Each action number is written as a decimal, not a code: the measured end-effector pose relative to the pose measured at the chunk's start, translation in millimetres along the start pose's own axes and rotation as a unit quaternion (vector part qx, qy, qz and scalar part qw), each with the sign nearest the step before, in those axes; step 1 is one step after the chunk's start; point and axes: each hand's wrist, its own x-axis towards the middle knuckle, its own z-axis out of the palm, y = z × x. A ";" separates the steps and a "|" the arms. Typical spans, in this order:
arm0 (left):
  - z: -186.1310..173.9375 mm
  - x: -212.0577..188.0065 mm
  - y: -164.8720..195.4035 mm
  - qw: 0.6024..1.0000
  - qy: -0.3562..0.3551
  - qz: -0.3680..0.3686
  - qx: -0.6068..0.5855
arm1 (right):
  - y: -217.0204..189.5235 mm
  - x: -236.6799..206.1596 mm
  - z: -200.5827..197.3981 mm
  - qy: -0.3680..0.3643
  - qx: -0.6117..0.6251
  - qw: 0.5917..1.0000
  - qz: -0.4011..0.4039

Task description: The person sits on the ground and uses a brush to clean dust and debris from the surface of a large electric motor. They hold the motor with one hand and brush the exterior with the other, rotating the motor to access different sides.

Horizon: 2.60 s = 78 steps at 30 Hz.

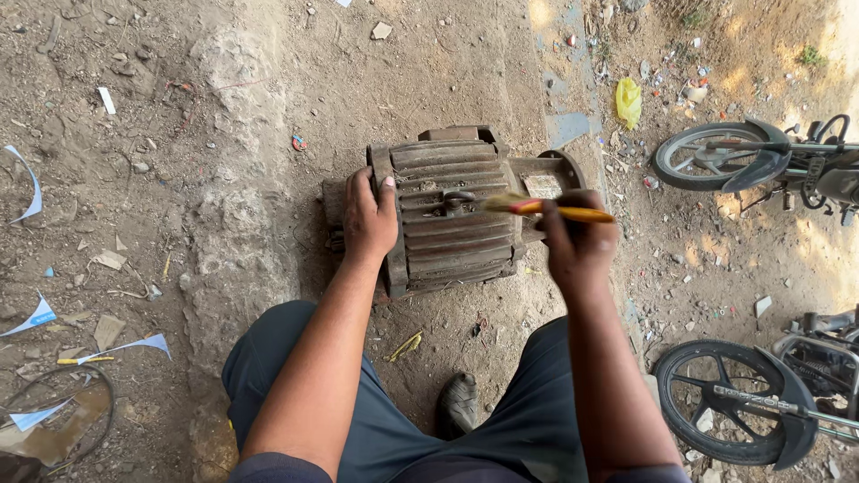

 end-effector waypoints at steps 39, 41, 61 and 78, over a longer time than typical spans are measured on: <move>-2.6 0.3 -0.6 1.000 0.016 0.017 -0.016 | 5.1 17.1 21.5 -0.102 -0.187 0.972 -0.101; -3.3 -0.1 -0.1 0.999 0.000 -0.004 -0.035 | 0.8 17.5 22.1 -0.091 -0.198 0.972 -0.091; -3.0 0.7 -5.4 1.000 -0.006 -0.004 -0.001 | 29.2 18.3 20.1 -0.045 -0.314 0.927 -0.201; -7.7 3.3 -2.8 1.000 -0.024 -0.013 0.004 | 2.2 18.8 24.1 -0.029 -0.272 0.961 -0.028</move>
